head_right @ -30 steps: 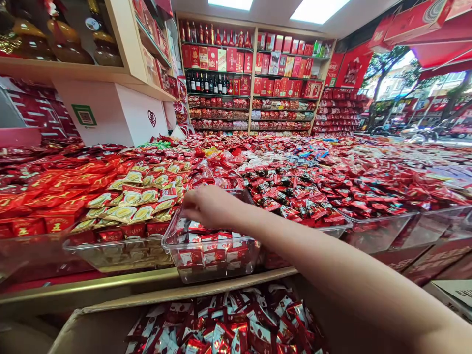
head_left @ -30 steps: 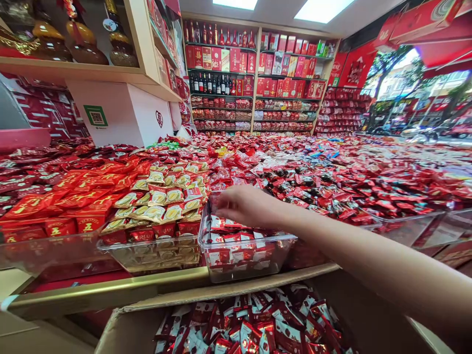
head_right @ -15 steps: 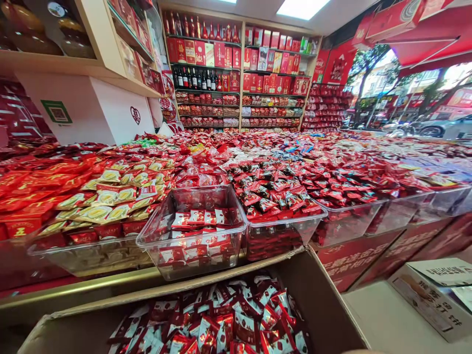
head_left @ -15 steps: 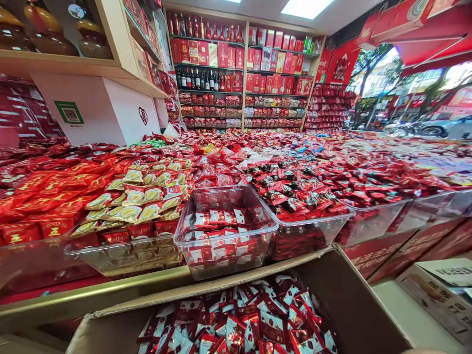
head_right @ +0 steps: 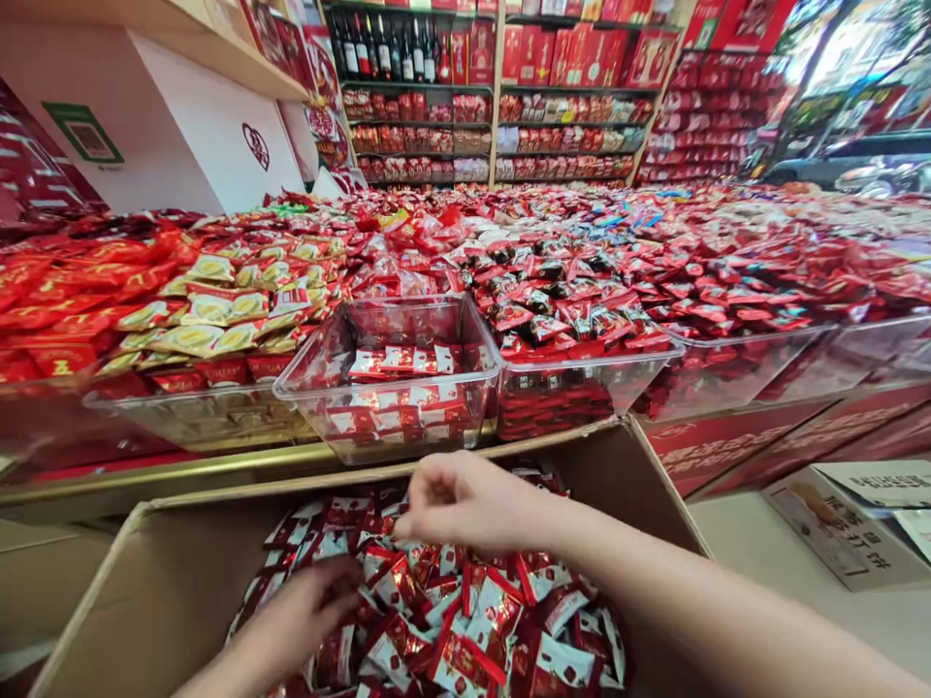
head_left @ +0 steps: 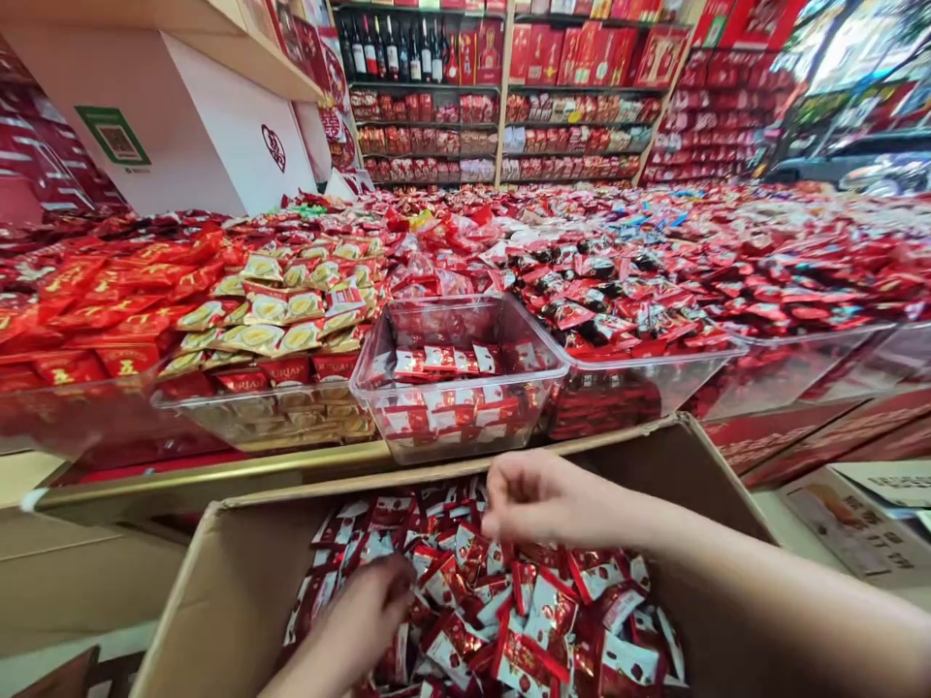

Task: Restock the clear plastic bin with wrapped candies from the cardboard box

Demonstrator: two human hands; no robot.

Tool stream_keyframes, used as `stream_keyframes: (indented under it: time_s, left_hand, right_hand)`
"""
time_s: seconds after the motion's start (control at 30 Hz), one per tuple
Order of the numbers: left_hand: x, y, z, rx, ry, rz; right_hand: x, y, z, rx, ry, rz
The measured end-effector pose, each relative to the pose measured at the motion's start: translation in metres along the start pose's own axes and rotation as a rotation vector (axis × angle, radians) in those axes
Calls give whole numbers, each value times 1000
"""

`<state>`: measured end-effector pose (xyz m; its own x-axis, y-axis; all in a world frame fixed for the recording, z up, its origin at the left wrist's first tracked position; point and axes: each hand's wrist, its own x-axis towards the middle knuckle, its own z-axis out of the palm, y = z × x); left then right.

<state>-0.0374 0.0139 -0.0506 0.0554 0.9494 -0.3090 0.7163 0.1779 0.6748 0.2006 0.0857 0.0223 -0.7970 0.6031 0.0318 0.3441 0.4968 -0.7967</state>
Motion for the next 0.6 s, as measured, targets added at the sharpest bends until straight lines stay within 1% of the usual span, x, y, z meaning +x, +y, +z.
stream_keyframes:
  time_s: [0.03, 0.1, 0.17, 0.23, 0.27, 0.33, 0.4, 0.5, 0.6]
  left_hand:
    - [7, -3, 1, 40, 8, 22]
    - [15, -5, 3, 112, 38, 75]
    - [17, -4, 7, 159, 57, 120]
    - [17, -2, 14, 196, 43, 155]
    - [16, -2, 18, 213, 28, 168]
    - [15, -4, 25, 244, -8, 187]
    - [16, -6, 28, 268, -44, 201]
    - [19, -8, 26, 281, -78, 204]
    - [22, -4, 22, 250, -51, 197]
  right_hand:
    - [9, -1, -5, -56, 3, 21]
    - [13, 6, 0, -235, -32, 33]
    - [9, 20, 14, -410, -99, 61]
    - [6, 35, 31, -482, -155, 158]
    - [6, 42, 40, -492, -159, 222]
    - [8, 53, 55, -481, -125, 341]
    - [12, 60, 67, -448, -75, 412]
    - [18, 65, 76, -371, -20, 449]
    - [24, 62, 73, -286, 22, 412]
